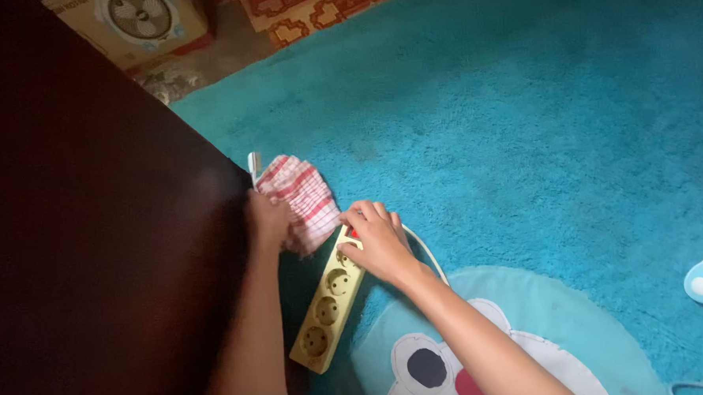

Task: Cleaning a portable electric fan with a cloth and a toothbrush, then plugging it in to test.

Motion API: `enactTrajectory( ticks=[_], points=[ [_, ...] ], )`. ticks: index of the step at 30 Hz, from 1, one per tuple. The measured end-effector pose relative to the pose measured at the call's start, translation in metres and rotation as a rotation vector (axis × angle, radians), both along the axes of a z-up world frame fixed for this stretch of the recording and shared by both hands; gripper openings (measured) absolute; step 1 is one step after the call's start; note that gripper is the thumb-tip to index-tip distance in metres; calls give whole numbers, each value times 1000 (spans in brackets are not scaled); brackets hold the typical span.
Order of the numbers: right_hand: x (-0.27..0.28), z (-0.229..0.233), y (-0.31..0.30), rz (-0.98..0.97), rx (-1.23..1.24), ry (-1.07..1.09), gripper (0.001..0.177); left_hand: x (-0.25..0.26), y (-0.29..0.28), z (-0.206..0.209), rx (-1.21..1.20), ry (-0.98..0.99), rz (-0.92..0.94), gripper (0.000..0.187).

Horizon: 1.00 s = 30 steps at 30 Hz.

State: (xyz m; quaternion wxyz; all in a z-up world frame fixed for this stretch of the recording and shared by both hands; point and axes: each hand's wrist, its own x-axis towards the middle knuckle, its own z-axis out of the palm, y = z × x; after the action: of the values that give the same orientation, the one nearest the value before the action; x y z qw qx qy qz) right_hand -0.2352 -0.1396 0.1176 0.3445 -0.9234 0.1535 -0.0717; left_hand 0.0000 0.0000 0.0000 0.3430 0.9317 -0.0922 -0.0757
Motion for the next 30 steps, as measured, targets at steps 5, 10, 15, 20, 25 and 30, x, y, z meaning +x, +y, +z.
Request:
enactTrajectory(
  ticks=[5, 10, 15, 20, 25, 30],
  points=[
    [-12, -9, -3, -75, -13, 2, 61, -74, -16, 64, 15, -519, -129, 70],
    [-19, -15, -11, -254, 13, 145, 91, -122, -33, 100, 57, -559, -224, 48],
    [-22, 8, -14, -304, 15, 439, 95, -140, -36, 78, 131, 45, -308, 39],
    [-39, -37, -36, -414, 179, 246, 89, -148, -36, 89, 124, 219, -468, 54],
    [-80, -25, -79, -628, 224, -4, 76, -166, -56, 96, 47, 527, -629, 66],
    [-124, 6, -114, -976, 640, -258, 71, -219, -111, 133, 34, 647, -777, 85]
  ],
)
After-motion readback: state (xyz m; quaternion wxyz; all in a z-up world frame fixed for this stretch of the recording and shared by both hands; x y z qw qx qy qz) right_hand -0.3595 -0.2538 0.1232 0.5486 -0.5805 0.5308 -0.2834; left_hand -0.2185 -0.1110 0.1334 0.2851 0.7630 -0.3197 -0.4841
